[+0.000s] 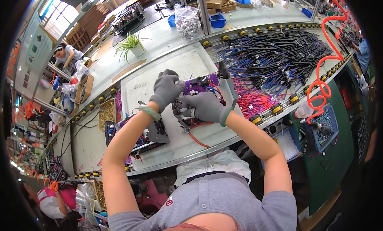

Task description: The person assembles electronic devices on a factory workbench. They use a pneumatic screwdriver to secure screws into the metal casing of a power supply unit, then use pliers to strip and cut wires. The person connects these wires to the internal circuit board and organizes the wiring within the unit.

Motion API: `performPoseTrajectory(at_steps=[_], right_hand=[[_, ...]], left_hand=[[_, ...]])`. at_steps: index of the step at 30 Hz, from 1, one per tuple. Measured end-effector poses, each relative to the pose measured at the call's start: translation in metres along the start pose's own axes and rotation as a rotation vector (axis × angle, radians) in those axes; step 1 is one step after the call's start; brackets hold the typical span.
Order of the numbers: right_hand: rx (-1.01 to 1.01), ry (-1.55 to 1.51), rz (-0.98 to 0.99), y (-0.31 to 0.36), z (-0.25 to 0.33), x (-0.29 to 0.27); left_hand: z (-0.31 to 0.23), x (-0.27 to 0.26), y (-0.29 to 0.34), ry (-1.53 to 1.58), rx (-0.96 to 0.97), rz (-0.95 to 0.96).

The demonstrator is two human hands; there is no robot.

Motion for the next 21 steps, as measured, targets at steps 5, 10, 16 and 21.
performPoseTrajectory(at_steps=[5,10,16,21], right_hand=[[-0.181,0.323,-0.16,0.007,0.001,0.01],[-0.141,0.473,-0.297,0.009,0.0,0.014],[-0.159,0.514,-0.3,0.014,0.003,0.026],[-0.195,0.54,-0.366,0.018,0.001,0.028]], left_hand=[[0.004,0.014,0.003,0.122,-0.03,0.006],[0.007,0.016,0.006,0.179,-0.046,-0.019],[0.013,0.018,0.005,0.219,-0.016,-0.037],[0.011,0.017,0.005,0.239,-0.007,-0.032]])
Point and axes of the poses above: each hand's wrist, its own y-axis away from the middle knuckle, its own x-axis out of the palm, z = x × y, the point moved 2 cm from there along -y, towards the middle knuckle, and after that the axes turned 10 degrees about -x, right-handed, at the moved point
